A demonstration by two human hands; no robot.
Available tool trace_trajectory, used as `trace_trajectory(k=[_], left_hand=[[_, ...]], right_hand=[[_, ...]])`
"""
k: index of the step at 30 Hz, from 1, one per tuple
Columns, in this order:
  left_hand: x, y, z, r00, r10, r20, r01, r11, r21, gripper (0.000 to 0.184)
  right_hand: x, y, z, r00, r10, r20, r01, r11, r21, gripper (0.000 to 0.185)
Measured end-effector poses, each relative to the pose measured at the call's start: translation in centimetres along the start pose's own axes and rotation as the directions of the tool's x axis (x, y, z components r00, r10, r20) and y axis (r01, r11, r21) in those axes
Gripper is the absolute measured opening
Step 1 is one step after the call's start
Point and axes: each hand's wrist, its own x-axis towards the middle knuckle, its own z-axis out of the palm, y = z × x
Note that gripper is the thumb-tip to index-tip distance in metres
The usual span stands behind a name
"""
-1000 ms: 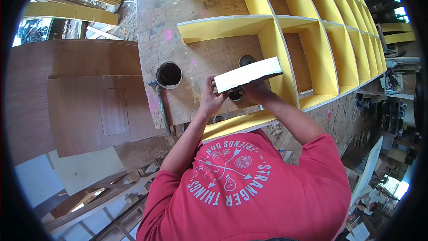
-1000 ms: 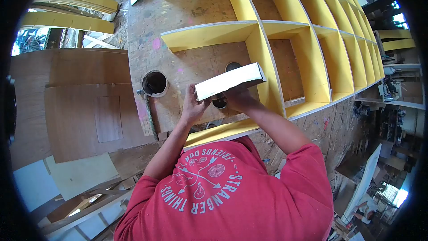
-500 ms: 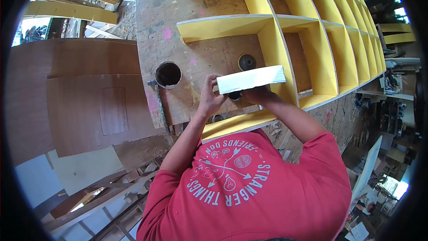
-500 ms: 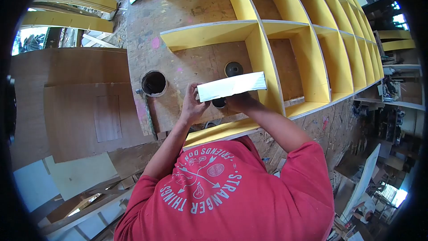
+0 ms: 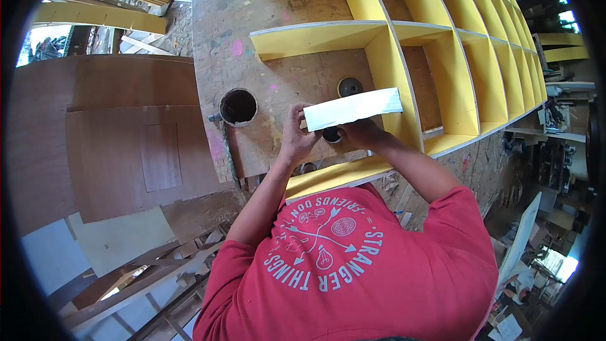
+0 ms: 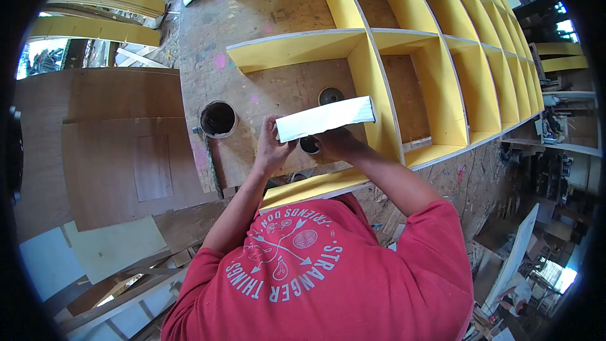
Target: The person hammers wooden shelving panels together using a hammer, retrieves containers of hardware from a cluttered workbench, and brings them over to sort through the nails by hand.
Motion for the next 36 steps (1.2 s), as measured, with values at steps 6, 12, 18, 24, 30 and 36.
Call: trace_trajectory(k=[6,12,18,24,30,36], left_hand=[[0.1,-0.3,-0.3,1.000,0.004,-0.020,-0.004,1.000,-0.006,0.059],[1.7,-2.2,-2.3,0.965,-0.091,-0.245,0.057,0.988,-0.142,0.055],[2.2,-4.4,-4.9,0.815,-0.525,-0.245,0.426,0.830,-0.361,0.038],[-1.8,-4.0,-6.9,0.739,-0.552,-0.386,0.413,0.824,-0.387,0.050],[-7.1,-7.8,-9.8,0.765,-0.479,-0.429,0.344,0.869,-0.357,0.048],[-9.5,-10.2,-12.0,0.796,-0.306,-0.522,0.322,0.945,-0.063,0.039]], right_hand=[[0.7,-1.6,-0.7,0.999,0.031,-0.009,-0.031,0.998,-0.055,0.031],[1.9,-1.3,-3.4,0.980,0.175,0.095,-0.192,0.959,0.210,0.019],[5.8,-0.1,-4.4,0.969,0.243,-0.041,-0.224,0.940,0.258,0.029],[10.8,-5.9,-3.1,0.985,-0.068,-0.161,0.110,0.956,0.272,0.060],[19.2,-13.6,3.4,0.927,-0.077,-0.367,0.218,0.907,0.361,0.124],[21.7,-14.9,4.9,0.875,0.009,-0.484,0.309,0.759,0.573,0.114]])
